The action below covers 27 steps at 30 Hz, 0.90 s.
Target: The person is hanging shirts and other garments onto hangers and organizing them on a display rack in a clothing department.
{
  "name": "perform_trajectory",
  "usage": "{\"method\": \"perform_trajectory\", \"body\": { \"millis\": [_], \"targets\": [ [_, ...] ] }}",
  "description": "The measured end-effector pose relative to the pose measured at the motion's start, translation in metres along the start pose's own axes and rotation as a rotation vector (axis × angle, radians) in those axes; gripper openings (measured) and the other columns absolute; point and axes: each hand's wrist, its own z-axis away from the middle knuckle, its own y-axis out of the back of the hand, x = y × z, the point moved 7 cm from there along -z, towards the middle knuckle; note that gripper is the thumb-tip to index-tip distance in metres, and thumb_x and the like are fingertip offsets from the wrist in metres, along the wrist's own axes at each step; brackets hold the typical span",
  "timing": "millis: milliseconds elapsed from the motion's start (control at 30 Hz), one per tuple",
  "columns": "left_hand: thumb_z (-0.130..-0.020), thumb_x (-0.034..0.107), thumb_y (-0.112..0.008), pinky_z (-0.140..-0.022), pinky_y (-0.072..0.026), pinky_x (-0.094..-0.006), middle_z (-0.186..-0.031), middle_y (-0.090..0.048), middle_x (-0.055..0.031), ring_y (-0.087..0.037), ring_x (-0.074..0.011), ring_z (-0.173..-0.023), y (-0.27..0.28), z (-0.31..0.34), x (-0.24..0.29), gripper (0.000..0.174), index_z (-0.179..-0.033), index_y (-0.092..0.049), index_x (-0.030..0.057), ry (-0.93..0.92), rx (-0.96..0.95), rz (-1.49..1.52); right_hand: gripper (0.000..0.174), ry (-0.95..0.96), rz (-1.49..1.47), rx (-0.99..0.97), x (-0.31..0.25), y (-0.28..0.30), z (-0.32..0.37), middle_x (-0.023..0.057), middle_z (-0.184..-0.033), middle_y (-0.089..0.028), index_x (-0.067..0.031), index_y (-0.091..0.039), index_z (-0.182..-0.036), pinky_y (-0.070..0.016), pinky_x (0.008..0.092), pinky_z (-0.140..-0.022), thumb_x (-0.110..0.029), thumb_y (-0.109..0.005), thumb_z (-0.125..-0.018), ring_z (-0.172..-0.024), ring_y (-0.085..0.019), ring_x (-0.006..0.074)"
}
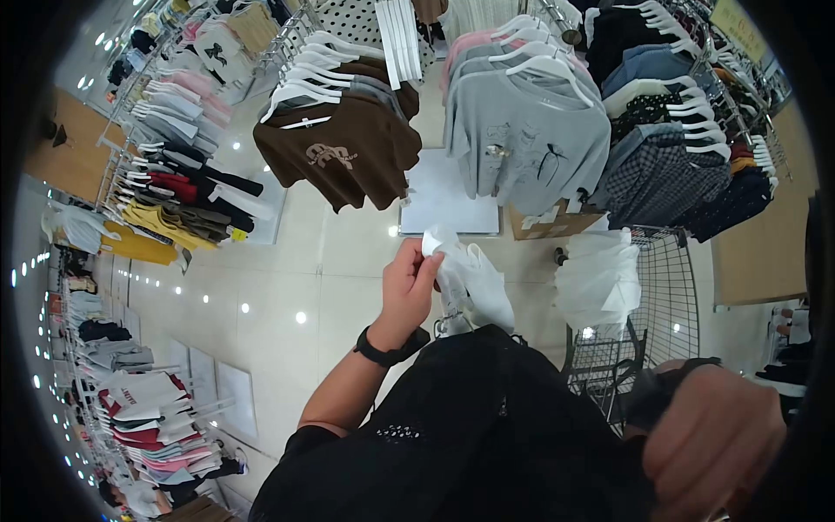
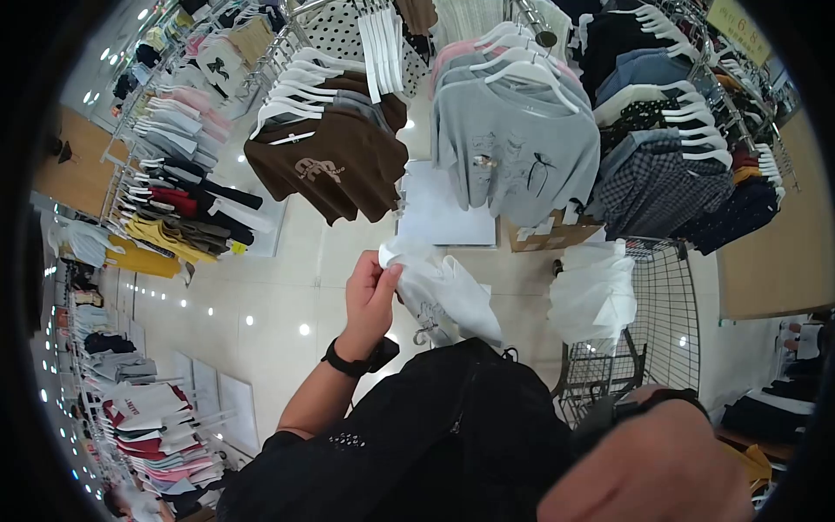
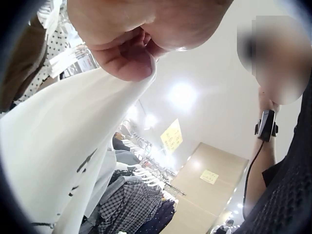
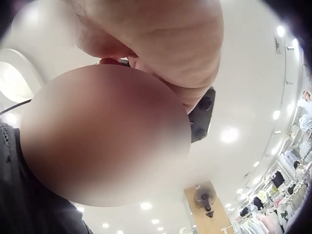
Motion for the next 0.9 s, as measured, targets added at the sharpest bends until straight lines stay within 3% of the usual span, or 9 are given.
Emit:
{"method": "perform_trajectory", "body": {
  "millis": [133, 400, 533, 700, 733, 767, 800, 867, 900],
  "targets": [
    [-0.104, 0.013, -0.064, -0.062, -0.0484, -0.0253, -0.079, -0.066, -0.0019, -0.058, -0.0066, -0.069, 0.010, 0.008, -0.023, 0.014, -0.106, -0.064, 0.0001, 0.010, 0.003, -0.187, 0.018, 0.018, -0.053, -0.140, -0.004, 0.002, -0.025, 0.0046, -0.071, -0.061, -0.0167, -0.080, -0.088, -0.0266, 0.0255, -0.041, -0.017, -0.063, -0.095, -0.047, -0.045, 0.0108],
    [-0.100, 0.011, -0.067, -0.066, -0.0498, -0.0283, -0.078, -0.068, -0.0066, -0.061, -0.0114, -0.071, 0.042, 0.026, -0.065, 0.013, -0.108, -0.067, 0.0002, 0.090, -0.048, -0.287, 0.015, 0.273, -0.319, -0.351, 0.002, -0.001, 0.012, 0.0194, -0.075, -0.068, -0.0059, -0.070, -0.081, -0.0472, 0.0344, -0.049, -0.012, -0.066, -0.094, -0.055, -0.058, 0.0241],
    [-0.101, 0.008, -0.066, -0.068, -0.0501, -0.0266, -0.081, -0.069, -0.0049, -0.061, -0.0085, -0.074, 0.060, 0.025, -0.076, 0.011, -0.107, -0.066, -0.0004, 0.088, -0.007, -0.233, 0.018, 0.249, -0.390, -0.411, -0.003, -0.011, 0.017, 0.0250, -0.077, -0.071, -0.0019, -0.066, -0.078, -0.0549, 0.0377, -0.051, -0.010, -0.067, -0.094, -0.058, -0.063, 0.0291],
    [-0.100, 0.005, -0.062, -0.076, -0.0510, -0.0307, -0.089, -0.067, -0.0085, -0.061, -0.0143, -0.081, 0.080, 0.026, -0.081, 0.013, -0.111, -0.064, -0.0008, 0.088, -0.053, -0.223, 0.016, 0.027, -0.186, 0.014, 0.025, 0.002, -0.019, 0.0255, -0.080, -0.071, -0.0021, -0.068, -0.079, -0.0557, 0.0386, -0.054, -0.011, -0.068, -0.093, -0.062, -0.065, 0.0302],
    [-0.097, 0.003, -0.060, -0.077, -0.0511, -0.0334, -0.090, -0.065, -0.0106, -0.062, -0.0200, -0.081, 0.082, 0.024, -0.071, 0.015, -0.111, -0.063, -0.0006, -0.094, -0.089, -0.348, 0.016, -0.008, -0.142, 0.107, 0.030, 0.007, -0.021, 0.0257, -0.080, -0.071, -0.0021, -0.068, -0.079, -0.0559, 0.0388, -0.055, -0.011, -0.069, -0.093, -0.063, -0.065, 0.0304],
    [-0.095, 0.001, -0.058, -0.079, -0.0511, -0.0361, -0.091, -0.063, -0.0126, -0.062, -0.0258, -0.082, 0.081, 0.024, -0.062, 0.018, -0.112, -0.063, -0.0005, -0.280, -0.119, -0.474, 0.019, -0.055, -0.156, 0.026, 0.043, 0.013, -0.003, 0.0197, -0.070, -0.068, -0.0005, -0.072, -0.086, -0.0521, 0.0348, -0.050, -0.017, -0.066, -0.096, -0.060, -0.065, 0.0280],
    [-0.095, 0.001, -0.058, -0.079, -0.0511, -0.0361, -0.091, -0.063, -0.0126, -0.062, -0.0258, -0.082, 0.082, 0.020, -0.062, 0.018, -0.112, -0.063, -0.0005, -0.280, -0.119, -0.466, 0.019, -0.062, -0.152, 0.024, 0.056, 0.015, 0.007, 0.0197, -0.070, -0.068, -0.0005, -0.072, -0.086, -0.0521, 0.0348, -0.050, -0.017, -0.066, -0.096, -0.060, -0.065, 0.0280],
    [-0.090, -0.001, -0.054, -0.080, -0.0509, -0.0396, -0.093, -0.060, -0.0158, -0.061, -0.0356, -0.084, 0.082, 0.021, -0.055, 0.021, -0.110, -0.063, -0.0001, -0.304, -0.182, -0.382, 0.026, -0.364, 0.224, 0.441, 0.095, 0.048, 0.033, 0.0094, -0.063, -0.063, 0.0037, -0.074, -0.096, -0.0496, 0.0314, -0.050, -0.021, -0.065, -0.094, -0.058, -0.063, 0.0174],
    [-0.090, -0.001, -0.054, -0.080, -0.0509, -0.0396, -0.093, -0.060, -0.0158, -0.061, -0.0356, -0.084, 0.086, 0.020, -0.056, 0.021, -0.110, -0.063, -0.0001, -0.298, -0.180, -0.377, 0.031, -0.513, 0.419, 0.642, 0.109, 0.066, 0.053, 0.0042, -0.060, -0.061, 0.0058, -0.075, -0.100, -0.0484, 0.0296, -0.050, -0.023, -0.064, -0.093, -0.057, -0.063, 0.0120]
  ]
}}
